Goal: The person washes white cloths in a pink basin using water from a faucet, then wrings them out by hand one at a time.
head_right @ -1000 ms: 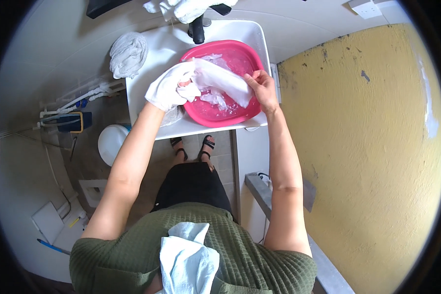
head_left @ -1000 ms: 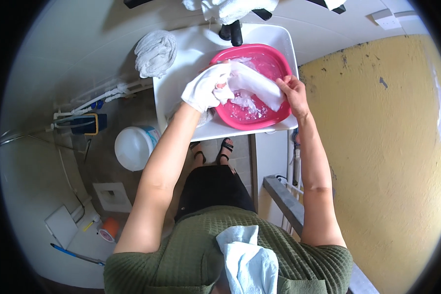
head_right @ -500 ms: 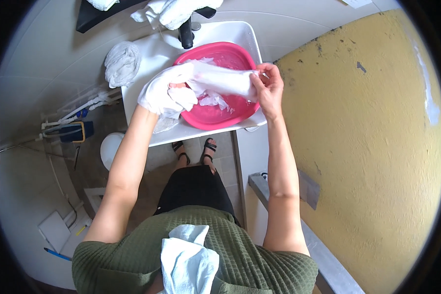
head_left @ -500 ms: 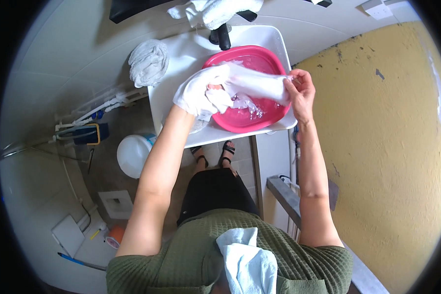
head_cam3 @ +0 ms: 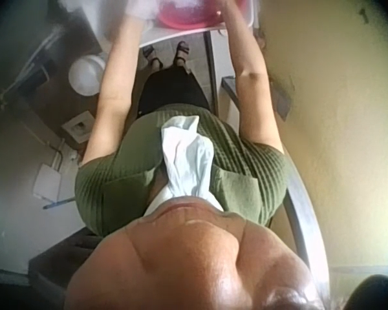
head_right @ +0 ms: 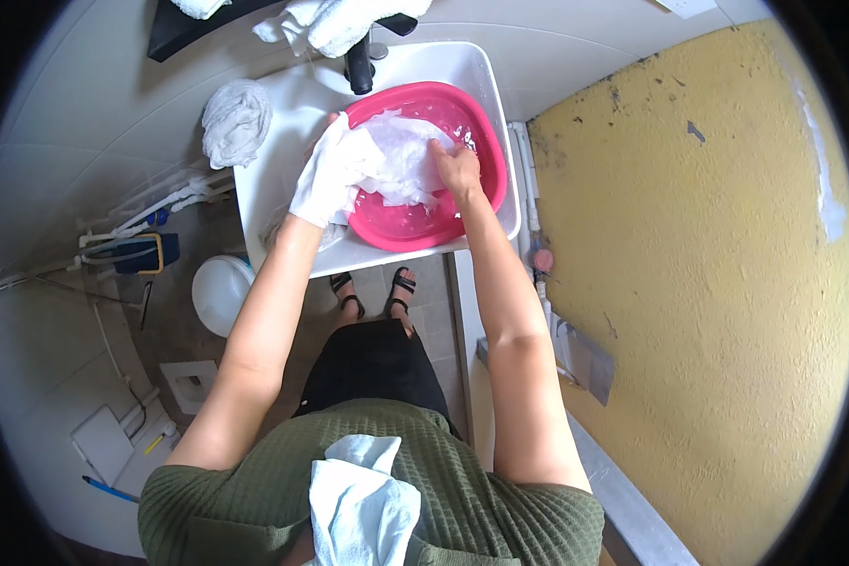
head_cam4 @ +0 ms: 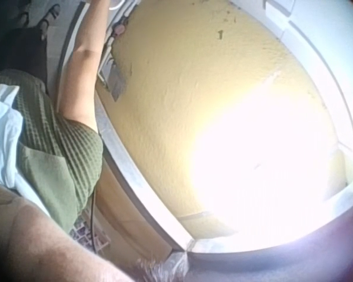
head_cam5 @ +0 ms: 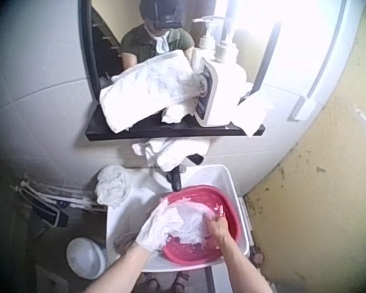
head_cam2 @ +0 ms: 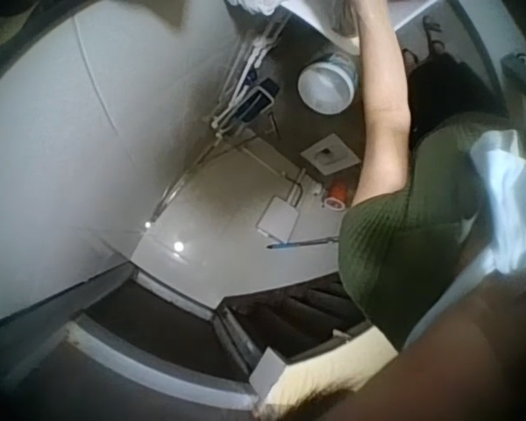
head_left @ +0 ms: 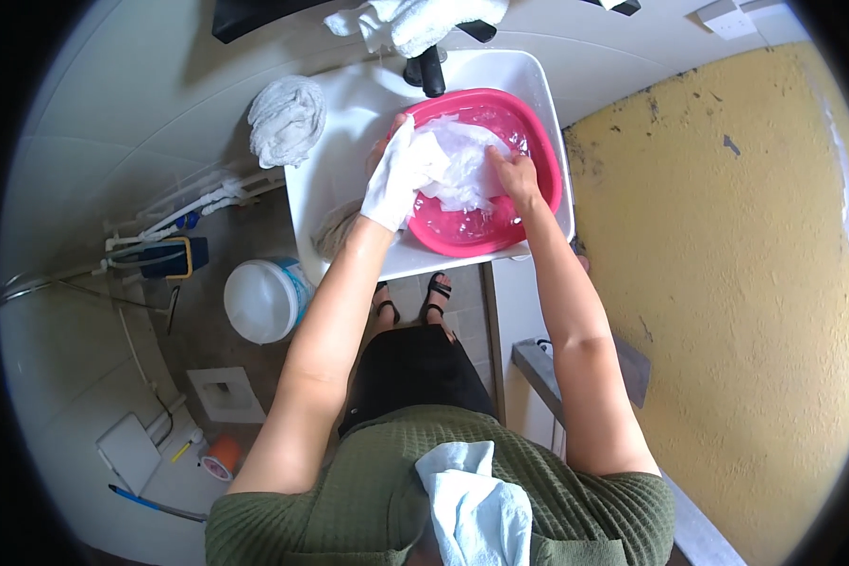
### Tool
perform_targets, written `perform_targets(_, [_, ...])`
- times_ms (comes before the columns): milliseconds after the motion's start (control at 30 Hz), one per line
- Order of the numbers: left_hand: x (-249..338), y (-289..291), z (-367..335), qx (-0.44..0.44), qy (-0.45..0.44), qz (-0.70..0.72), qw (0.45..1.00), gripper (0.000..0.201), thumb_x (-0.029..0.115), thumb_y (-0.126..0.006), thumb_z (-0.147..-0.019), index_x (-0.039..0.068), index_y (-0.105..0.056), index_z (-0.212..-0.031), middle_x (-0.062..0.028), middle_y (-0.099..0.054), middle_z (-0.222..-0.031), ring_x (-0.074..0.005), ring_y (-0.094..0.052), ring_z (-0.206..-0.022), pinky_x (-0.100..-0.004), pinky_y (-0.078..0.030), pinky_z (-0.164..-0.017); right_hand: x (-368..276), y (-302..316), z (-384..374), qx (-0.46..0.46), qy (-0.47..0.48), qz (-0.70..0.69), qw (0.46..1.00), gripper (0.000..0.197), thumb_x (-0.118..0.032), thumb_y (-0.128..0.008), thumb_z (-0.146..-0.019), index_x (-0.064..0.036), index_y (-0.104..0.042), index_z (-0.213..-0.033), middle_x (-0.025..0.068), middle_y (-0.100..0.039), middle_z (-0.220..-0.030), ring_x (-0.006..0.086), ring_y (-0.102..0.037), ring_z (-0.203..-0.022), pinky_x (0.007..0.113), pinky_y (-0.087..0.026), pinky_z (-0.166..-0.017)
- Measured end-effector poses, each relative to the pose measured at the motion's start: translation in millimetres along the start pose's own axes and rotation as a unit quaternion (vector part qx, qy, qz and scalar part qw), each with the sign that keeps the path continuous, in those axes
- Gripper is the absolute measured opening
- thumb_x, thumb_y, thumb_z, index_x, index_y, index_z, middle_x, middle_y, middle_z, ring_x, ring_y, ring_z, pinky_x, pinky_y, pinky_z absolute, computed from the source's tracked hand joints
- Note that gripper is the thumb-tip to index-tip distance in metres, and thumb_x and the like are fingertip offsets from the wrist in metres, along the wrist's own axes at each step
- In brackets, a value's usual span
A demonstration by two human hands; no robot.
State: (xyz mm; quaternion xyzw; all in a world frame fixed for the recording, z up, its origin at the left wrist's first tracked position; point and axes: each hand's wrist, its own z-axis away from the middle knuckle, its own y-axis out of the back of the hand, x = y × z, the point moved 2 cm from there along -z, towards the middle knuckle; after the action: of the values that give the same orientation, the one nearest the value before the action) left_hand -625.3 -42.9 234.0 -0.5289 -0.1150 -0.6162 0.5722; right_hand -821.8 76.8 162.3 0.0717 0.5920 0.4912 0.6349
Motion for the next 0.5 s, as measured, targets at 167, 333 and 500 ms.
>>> perform_targets(167, [2.7, 39.9, -11.8, 0.037, -0.109, 0.008, 0.993, 0.044, 0.041, -0.051, -0.099, -0.001, -0.064, -0.103, -0.0133, -0.068, -0.081, -0.0269, -0.069, -0.073, -0.041, -0.06, -0.07, -14.1, -3.1, 8.6, -0.059, -0.06, -0.4, 0.913, 0.012, -0.012, -0.069, -0.089, -0.0011, -0.07, -0.094, 0.0004, -0.066, -0.082, 0.0088, -0.056, -0.071, 0.025, -0.045, -0.063])
perform_targets(333, [2.3, 39.9, -10.8, -0.201, -0.004, 0.215, 0.956, 0.054, 0.045, -0.038, -0.102, -0.002, -0.063, -0.096, -0.014, -0.066, -0.072, -0.0321, -0.068, -0.07, -0.0451, -0.059, -0.071, -34.1, 20.4, 29.6, -0.091, -0.009, -0.453, 0.887, 0.015, -0.008, -0.06, -0.094, -0.0014, -0.066, -0.105, 0.0021, -0.068, -0.093, 0.0102, -0.06, -0.08, 0.025, -0.048, -0.071])
perform_targets(500, [-33.0, 44.9, -45.8, -0.177, -0.123, -0.02, 0.976, 0.023, 0.023, -0.049, -0.095, 0.006, -0.06, -0.106, -0.0112, -0.061, -0.092, -0.0287, -0.061, -0.086, -0.039, -0.05, -0.08, -67.5, 40.8, 50.6, -0.122, 0.033, -0.423, 0.897, 0.035, -0.006, -0.053, -0.096, -0.0041, -0.056, -0.131, 0.0053, -0.065, -0.116, 0.0128, -0.061, -0.102, 0.028, -0.048, -0.09])
